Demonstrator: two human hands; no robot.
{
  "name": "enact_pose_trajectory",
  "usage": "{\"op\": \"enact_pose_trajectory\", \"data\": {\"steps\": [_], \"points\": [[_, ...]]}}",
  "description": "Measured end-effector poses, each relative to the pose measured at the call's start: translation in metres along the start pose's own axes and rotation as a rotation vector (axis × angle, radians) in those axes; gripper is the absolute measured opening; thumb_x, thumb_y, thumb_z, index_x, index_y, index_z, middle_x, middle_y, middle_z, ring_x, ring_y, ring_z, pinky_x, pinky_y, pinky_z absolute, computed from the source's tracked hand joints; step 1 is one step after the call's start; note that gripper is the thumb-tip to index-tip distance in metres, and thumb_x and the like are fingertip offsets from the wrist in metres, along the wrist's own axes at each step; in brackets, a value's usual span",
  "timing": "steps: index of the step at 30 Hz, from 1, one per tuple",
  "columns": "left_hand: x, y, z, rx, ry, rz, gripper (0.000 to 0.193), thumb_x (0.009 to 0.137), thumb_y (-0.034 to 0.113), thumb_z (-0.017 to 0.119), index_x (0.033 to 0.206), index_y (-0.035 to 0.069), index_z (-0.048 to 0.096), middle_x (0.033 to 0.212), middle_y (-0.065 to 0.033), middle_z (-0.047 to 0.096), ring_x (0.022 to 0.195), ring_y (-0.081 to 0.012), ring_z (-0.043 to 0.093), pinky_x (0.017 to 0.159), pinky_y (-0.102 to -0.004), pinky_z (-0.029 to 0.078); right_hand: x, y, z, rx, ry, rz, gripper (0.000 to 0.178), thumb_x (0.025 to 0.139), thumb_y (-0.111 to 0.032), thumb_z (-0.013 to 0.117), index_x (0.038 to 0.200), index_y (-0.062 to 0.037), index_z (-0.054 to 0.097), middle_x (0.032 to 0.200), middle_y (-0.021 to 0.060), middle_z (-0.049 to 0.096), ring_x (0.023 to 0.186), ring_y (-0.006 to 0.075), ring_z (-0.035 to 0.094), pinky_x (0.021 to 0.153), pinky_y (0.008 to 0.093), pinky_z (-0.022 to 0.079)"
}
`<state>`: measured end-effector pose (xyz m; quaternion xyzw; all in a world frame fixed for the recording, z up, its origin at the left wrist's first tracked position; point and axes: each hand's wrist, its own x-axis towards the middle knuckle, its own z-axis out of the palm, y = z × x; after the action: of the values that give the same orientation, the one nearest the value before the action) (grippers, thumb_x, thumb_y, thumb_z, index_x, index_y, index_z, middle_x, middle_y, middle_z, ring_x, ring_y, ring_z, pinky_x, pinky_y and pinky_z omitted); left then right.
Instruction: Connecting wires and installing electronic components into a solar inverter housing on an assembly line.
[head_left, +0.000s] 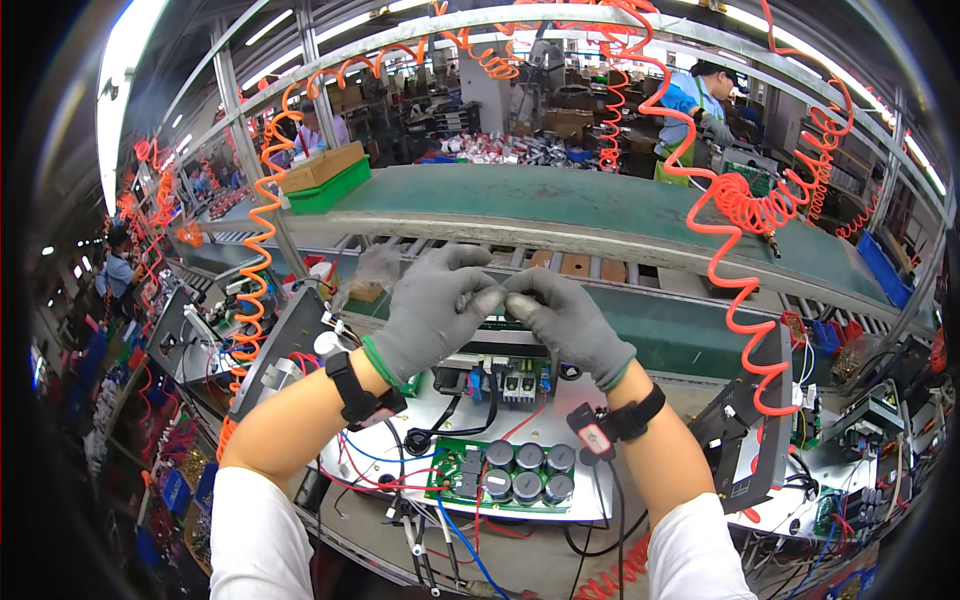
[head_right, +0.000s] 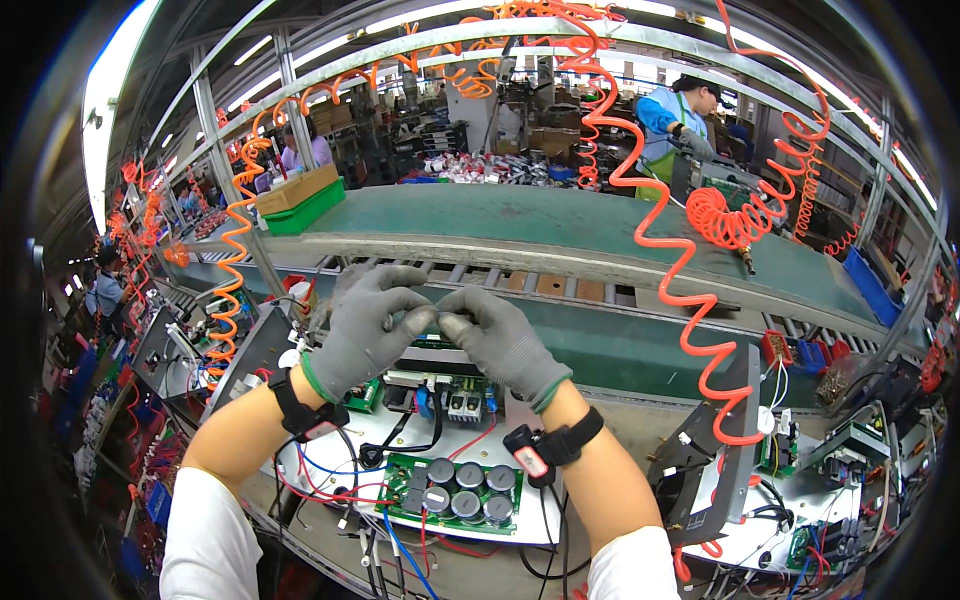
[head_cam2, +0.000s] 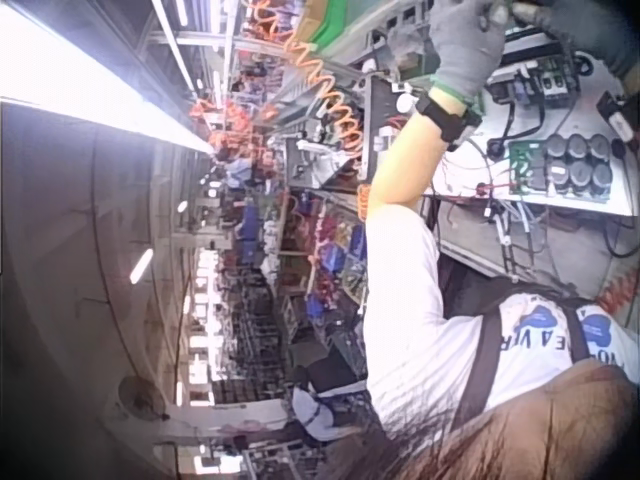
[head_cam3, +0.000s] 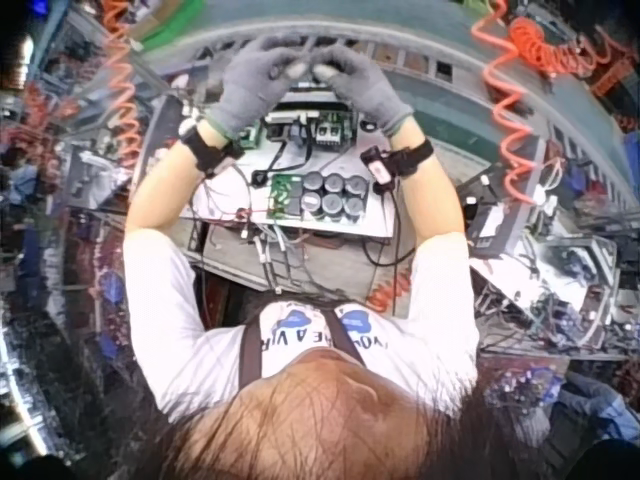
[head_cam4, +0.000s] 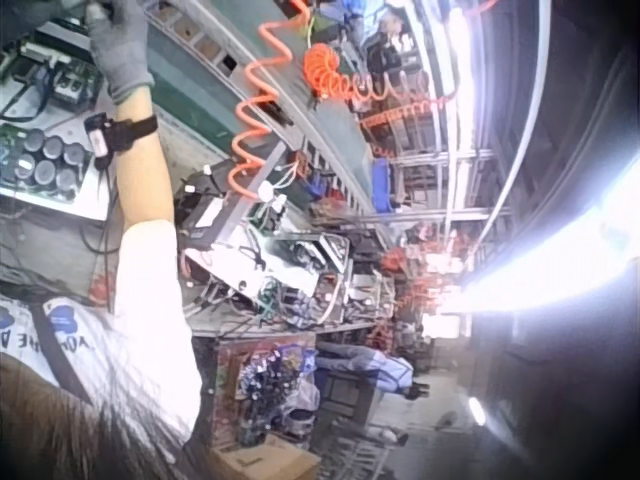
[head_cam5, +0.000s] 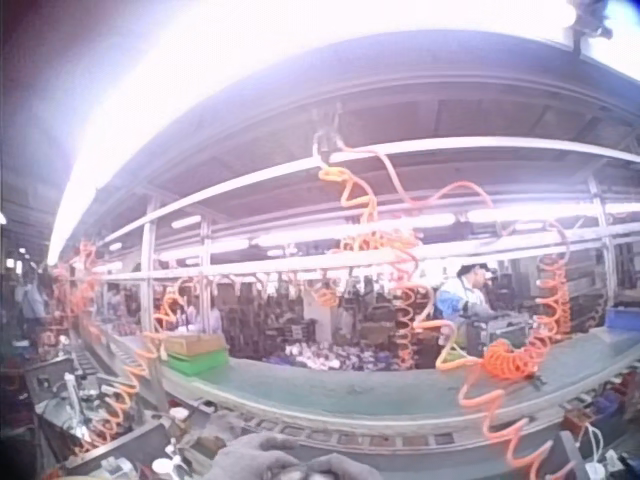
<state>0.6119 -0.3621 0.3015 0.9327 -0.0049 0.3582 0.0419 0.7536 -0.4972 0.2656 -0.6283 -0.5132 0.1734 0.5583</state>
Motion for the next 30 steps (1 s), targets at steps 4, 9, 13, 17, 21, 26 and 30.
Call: {"op": "enact_pose_trajectory", "data": {"steps": [4, 9, 13, 17, 21, 26, 30], "points": [[-0.026, -0.016, 0.002, -0.192, -0.078, -0.246, 0.031, 0.078, 0.025, 0.073, 0.102, 0.007, 0.065, 0.121, -0.0135, 0.055, 0.11, -0.0296, 0.055, 0.09, -0.037, 0.046, 0.004, -0.003, 0.001, -0.228, 0.038, 0.037, 0.019, 0.088, -0.021, 0.06, 0.101, -0.0078, 0.064, 0.088, 0.0091, 0.065, 0.083, 0.0183, 0.062, 0.076, 0.0327, 0.049], [-0.059, -0.025, 0.01, -0.07, -0.235, -0.129, 0.05, 0.072, 0.032, 0.075, 0.114, 0.009, 0.059, 0.123, -0.0141, 0.054, 0.113, -0.032, 0.053, 0.094, -0.04, 0.045, 0.018, -0.024, 0.005, -0.749, -0.045, 0.107, 0.021, 0.086, -0.026, 0.055, 0.1, -0.0152, 0.066, 0.095, 0.0094, 0.067, 0.092, 0.0275, 0.064, 0.081, 0.0408, 0.049], [-0.063, -0.027, 0.021, -0.178, -0.21, -0.22, 0.05, 0.074, 0.034, 0.073, 0.116, 0.01, 0.059, 0.121, -0.0136, 0.055, 0.114, -0.0318, 0.052, 0.096, -0.04, 0.043, 0.024, -0.027, 0.006, -0.876, -0.132, 0.204, 0.023, 0.084, -0.024, 0.052, 0.102, -0.0176, 0.066, 0.099, 0.0086, 0.067, 0.097, 0.0281, 0.063, 0.084, 0.0418, 0.049], [-0.06, -0.025, 0.017, -0.195, -0.212, -0.234, 0.047, 0.073, 0.027, 0.075, 0.113, 0.007, 0.06, 0.117, -0.0123, 0.055, 0.109, -0.0317, 0.054, 0.093, -0.0397, 0.045, 0.023, -0.027, 0.011, -0.954, -0.182, 0.137, 0.024, 0.085, -0.025, 0.052, 0.103, -0.0179, 0.066, 0.101, 0.0086, 0.067, 0.098, 0.0277, 0.063, 0.084, 0.0413, 0.049], [-0.057, -0.022, 0.017, -0.147, -0.178, -0.162, 0.044, 0.073, 0.025, 0.074, 0.112, 0.011, 0.061, 0.117, -0.0103, 0.056, 0.105, -0.0307, 0.055, 0.091, -0.0395, 0.045, 0.022, -0.027, 0.011, -0.946, -0.264, 0.087, 0.023, 0.085, -0.027, 0.052, 0.1, -0.015, 0.065, 0.096, 0.0112, 0.065, 0.092, 0.0306, 0.062, 0.081, 0.0418, 0.048], [-0.048, -0.027, 0.015, 0.058, -0.208, 0.31, 0.032, 0.077, 0.02, 0.066, 0.108, 0.023, 0.062, 0.109, -0.0026, 0.06, 0.097, -0.0252, 0.057, 0.086, -0.0389, 0.046, 0.02, -0.024, 0.015, -0.963, -0.374, -0.018, 0.022, 0.086, -0.021, 0.05, 0.101, -0.0138, 0.065, 0.1, 0.0129, 0.062, 0.099, 0.031, 0.059, 0.086, 0.0413, 0.046], [-0.035, -0.034, 0.012, 0.268, -0.175, 0.61, 0.028, 0.075, 0.02, 0.063, 0.103, 0.022, 0.063, 0.096, 0.0007, 0.057, 0.088, -0.0197, 0.057, 0.081, -0.0342, 0.047, 0.017, -0.021, 0.021, -1.008, -0.349, -0.043, 0.02, 0.085, -0.02, 0.052, 0.1, -0.013, 0.064, 0.099, 0.0146, 0.061, 0.099, 0.0328, 0.058, 0.086, 0.0435, 0.045]]}}
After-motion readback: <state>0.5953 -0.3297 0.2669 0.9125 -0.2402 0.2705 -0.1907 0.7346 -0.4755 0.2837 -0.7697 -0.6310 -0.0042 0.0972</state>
